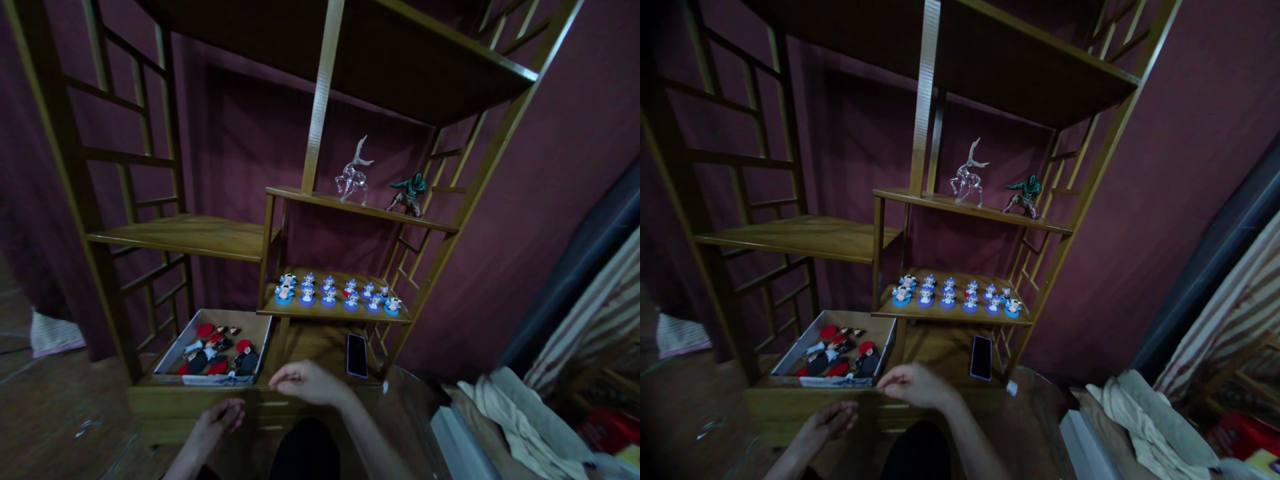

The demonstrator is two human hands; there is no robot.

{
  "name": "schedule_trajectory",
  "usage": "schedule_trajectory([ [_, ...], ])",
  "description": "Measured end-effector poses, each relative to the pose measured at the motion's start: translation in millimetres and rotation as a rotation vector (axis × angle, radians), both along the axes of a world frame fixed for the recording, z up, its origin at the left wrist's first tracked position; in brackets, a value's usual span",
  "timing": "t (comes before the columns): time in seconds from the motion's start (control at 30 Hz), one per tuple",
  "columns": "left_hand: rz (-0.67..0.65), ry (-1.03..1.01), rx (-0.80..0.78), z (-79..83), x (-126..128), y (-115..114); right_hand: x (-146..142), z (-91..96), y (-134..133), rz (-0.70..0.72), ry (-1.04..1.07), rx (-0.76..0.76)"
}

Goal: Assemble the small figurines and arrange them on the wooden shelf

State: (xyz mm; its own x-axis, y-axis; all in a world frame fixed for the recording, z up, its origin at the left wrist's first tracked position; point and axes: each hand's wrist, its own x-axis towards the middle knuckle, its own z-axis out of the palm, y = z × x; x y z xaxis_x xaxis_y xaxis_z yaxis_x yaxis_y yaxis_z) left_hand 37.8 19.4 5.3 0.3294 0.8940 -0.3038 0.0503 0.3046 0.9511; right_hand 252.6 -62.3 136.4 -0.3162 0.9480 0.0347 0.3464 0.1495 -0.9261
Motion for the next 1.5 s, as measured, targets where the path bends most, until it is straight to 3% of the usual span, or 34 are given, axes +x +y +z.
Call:
schedule_trajectory([
  [0.17,0.070,-0.042,0.059,6.4,-17,-3,-29,-72.2,9,-0.088,0.117,-0.177],
  [0.33,0.186,-0.114,0.049,2.6,-45,7,-41,-113.3,26,-0.221,0.338,-0.271],
  [0.5,0.446,-0.229,-0.058,3.9,-62,37,-51,-128.4,49,-0.295,0.451,-0.312],
  [0.67,0.571,-0.360,-0.082,18.6,-58,88,-70,-138.1,84,-0.388,0.442,-0.273],
  [0.73,0.593,-0.362,-0.065,20.4,-56,110,-77,-141.3,102,-0.391,0.352,-0.208],
  [0.83,0.608,-0.302,-0.048,14.7,-56,139,-82,-141.3,132,-0.374,0.047,-0.044],
  [0.97,0.502,-0.067,0.056,-0.4,-61,167,-86,-136.9,163,-0.263,-0.381,0.100],
  [1.1,0.149,0.459,0.366,-14.8,-63,174,-87,-139.9,182,-0.193,-0.583,0.041],
  [1.23,-0.127,0.846,0.401,-29.3,-54,164,-86,-150.0,188,-0.179,-0.695,0.012],
  [1.33,-0.150,0.869,0.374,-38.1,-45,163,-85,-157.9,187,-0.167,-0.751,0.038],
  [1.5,0.017,0.566,0.479,-45.1,-42,176,-77,-163.4,188,-0.233,-0.729,0.151],
])
